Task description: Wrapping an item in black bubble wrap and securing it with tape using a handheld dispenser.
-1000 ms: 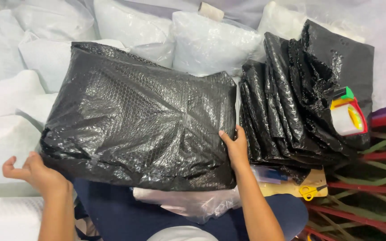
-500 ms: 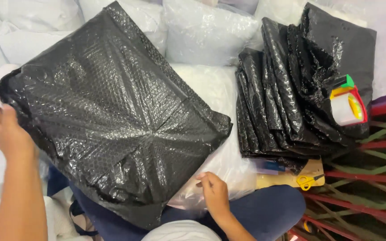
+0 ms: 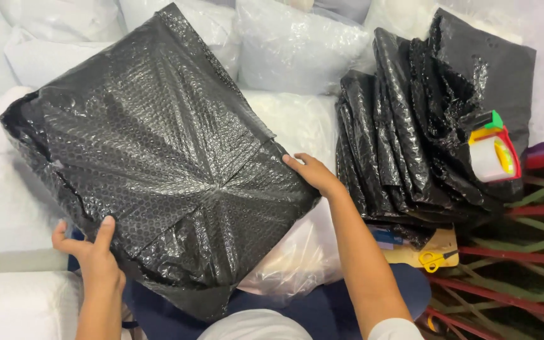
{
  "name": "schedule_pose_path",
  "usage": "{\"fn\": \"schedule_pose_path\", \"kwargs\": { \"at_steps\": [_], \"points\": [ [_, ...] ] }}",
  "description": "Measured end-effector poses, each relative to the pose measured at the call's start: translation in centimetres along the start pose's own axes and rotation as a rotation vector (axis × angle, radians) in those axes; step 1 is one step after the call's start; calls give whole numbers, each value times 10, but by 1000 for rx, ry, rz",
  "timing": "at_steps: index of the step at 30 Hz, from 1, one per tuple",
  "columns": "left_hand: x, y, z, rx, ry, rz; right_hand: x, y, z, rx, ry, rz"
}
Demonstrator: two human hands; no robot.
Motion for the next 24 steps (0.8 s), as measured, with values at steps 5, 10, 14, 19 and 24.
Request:
{"fn": "schedule_pose_path", "kwargs": {
  "at_steps": [5, 10, 14, 19, 24],
  "points": [
    [1, -26, 0, 107, -16, -7, 28, -14, 6, -111, 87, 90],
    [-10, -43, 45, 436, 74, -21, 53, -20, -49, -258, 36, 173],
    [13, -76, 85, 555, 357, -84, 68, -47, -92, -190, -107, 431],
    [66, -106, 136, 442, 605, -21, 104, -86, -108, -160, -132, 557],
    [91, -118, 139, 150, 633, 368, 110, -87, -80, -195, -114, -136]
  ]
}}
Point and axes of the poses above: each hand's wrist, its own z-axis towards the middle knuckle, its own x-axis out of the palm, y = z × x, the point moved 9 cm from there along z, towards the middle knuckle, and after that the axes turned 10 degrees about x, right-handed, at the moved point
